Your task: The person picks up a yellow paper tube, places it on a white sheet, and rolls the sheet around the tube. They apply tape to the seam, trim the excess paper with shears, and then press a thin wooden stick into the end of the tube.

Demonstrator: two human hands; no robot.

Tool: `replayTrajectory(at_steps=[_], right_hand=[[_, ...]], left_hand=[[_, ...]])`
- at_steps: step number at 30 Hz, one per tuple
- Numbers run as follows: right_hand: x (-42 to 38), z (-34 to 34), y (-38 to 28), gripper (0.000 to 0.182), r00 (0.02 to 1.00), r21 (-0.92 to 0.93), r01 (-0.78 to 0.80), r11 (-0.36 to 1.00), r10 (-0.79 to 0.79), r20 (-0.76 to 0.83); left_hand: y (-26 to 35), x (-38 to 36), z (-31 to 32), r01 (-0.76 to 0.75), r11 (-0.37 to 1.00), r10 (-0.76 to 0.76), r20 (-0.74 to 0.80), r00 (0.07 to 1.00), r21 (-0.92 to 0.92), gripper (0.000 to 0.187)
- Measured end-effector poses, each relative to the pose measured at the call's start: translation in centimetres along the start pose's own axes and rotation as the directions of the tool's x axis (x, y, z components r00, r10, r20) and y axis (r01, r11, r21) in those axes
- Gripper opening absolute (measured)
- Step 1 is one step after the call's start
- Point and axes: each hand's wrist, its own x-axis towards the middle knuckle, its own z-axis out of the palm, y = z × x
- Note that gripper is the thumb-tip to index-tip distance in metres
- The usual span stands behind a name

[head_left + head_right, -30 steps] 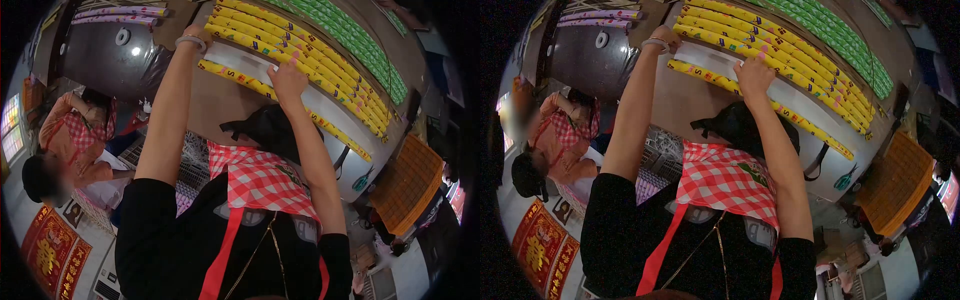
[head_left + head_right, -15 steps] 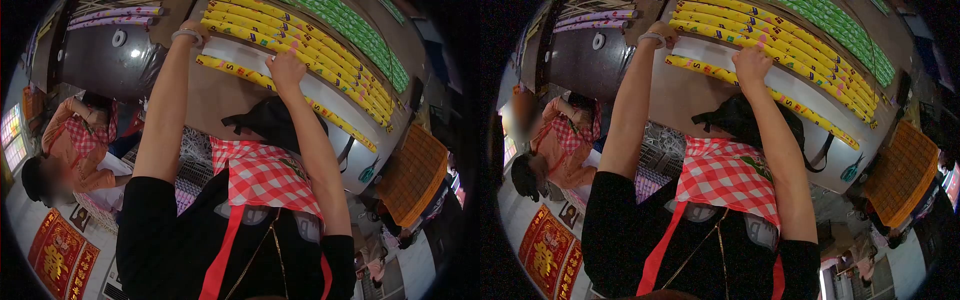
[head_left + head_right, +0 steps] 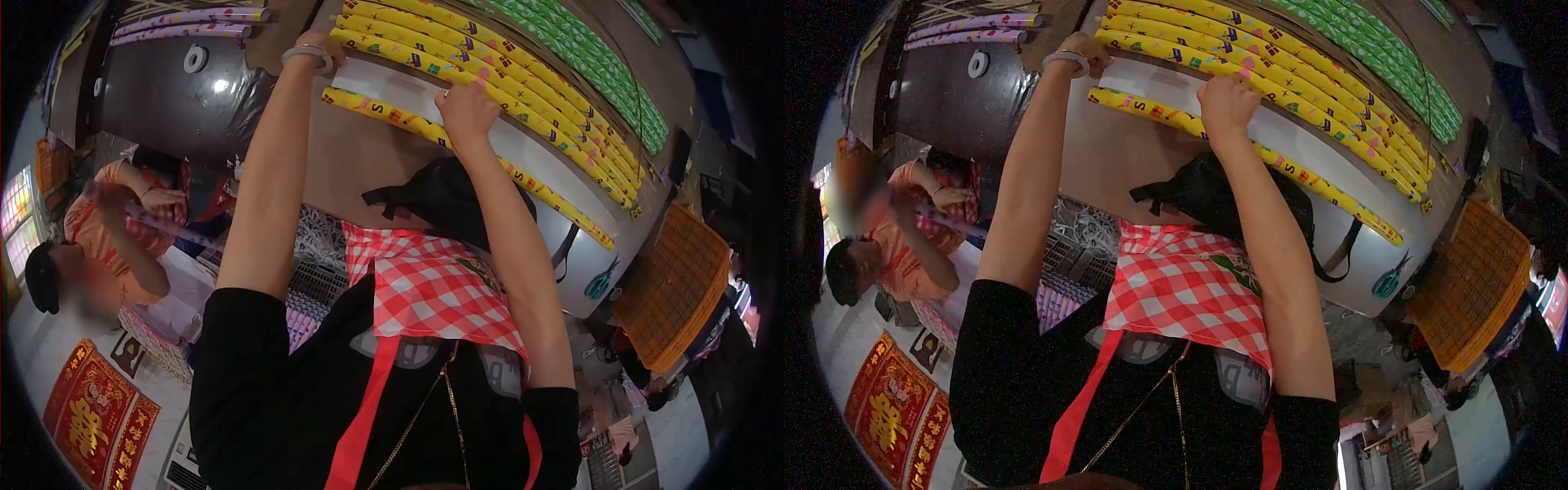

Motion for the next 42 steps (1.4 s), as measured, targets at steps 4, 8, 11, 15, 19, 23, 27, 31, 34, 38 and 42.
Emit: replayTrajectory(at_steps=[4, 8, 11, 15, 19, 23, 27, 31, 34, 38, 42], right_hand=[[0.3, -0.1, -0.2, 0.027, 0.998, -0.013, -0.014, 1.000, 0.014, 0.059], [0.5, -0.1, -0.5, 0.026, 0.995, -0.020, -0.002, 1.000, 0.004, 0.104], [0.5, 0.4, -0.7, 0.025, 0.993, -0.047, 0.013, 0.999, -0.007, 0.115], [0.6, 0.3, -0.7, 0.024, 0.988, 0.016, 0.031, 0.999, -0.034, 0.152], [0.5, 0.5, -0.5, 0.024, 0.991, 0.047, 0.062, 0.997, -0.067, 0.112], [0.4, 0.8, -0.6, 0.023, 0.997, -0.060, 0.080, 0.995, -0.078, 0.027], [0.4, 1.1, -0.6, 0.023, 0.997, -0.090, 0.061, 0.994, -0.065, -0.052], [0.5, 2.0, -0.6, 0.023, 0.996, -0.103, 0.061, 0.993, -0.068, -0.060], [0.4, 2.4, -0.6, 0.023, 0.990, -0.146, 0.069, 0.987, -0.086, -0.112], [0.4, 2.6, -0.8, 0.021, 0.998, -0.129, 0.041, 0.991, -0.048, -0.048], [0.4, 2.8, -0.8, 0.019, 0.998, -0.123, 0.020, 0.992, -0.027, -0.054]], left_hand=[[-0.8, 1.1, 0.6, 0.028, 0.995, -0.032, -0.039, 0.999, -0.091, 0.017], [2.1, -3.4, -0.6, 0.055, 0.970, -0.068, -0.051, 0.996, -0.236, 0.012], [0.6, -1.3, 0.2, 0.084, 0.918, -0.076, 0.036, 0.996, -0.387, 0.010], [1.1, -2.1, -0.5, 0.070, 0.901, -0.029, 0.100, 0.995, -0.428, 0.008], [1.8, -2.0, -0.2, 0.001, 0.999, -0.001, 0.026, 1.000, -0.034, 0.009], [2.2, -1.6, -0.6, 0.073, 0.980, -0.052, 0.118, 0.992, -0.185, 0.009], [3.4, -2.8, -1.5, 0.147, 0.948, -0.099, 0.176, 0.979, -0.282, 0.010], [4.2, -2.9, -1.7, 0.278, 0.913, -0.223, 0.205, 0.953, -0.298, 0.009], [4.1, -3.2, -2.1, 0.218, 0.928, -0.160, 0.205, 0.966, -0.302, 0.008], [1.8, -0.5, -1.3, 0.071, 0.997, -0.071, 0.097, 0.993, -0.003, 0.005], [3.3, -4.1, -2.3, 0.027, 0.945, -0.049, 0.060, 0.997, 0.325, 0.014]])
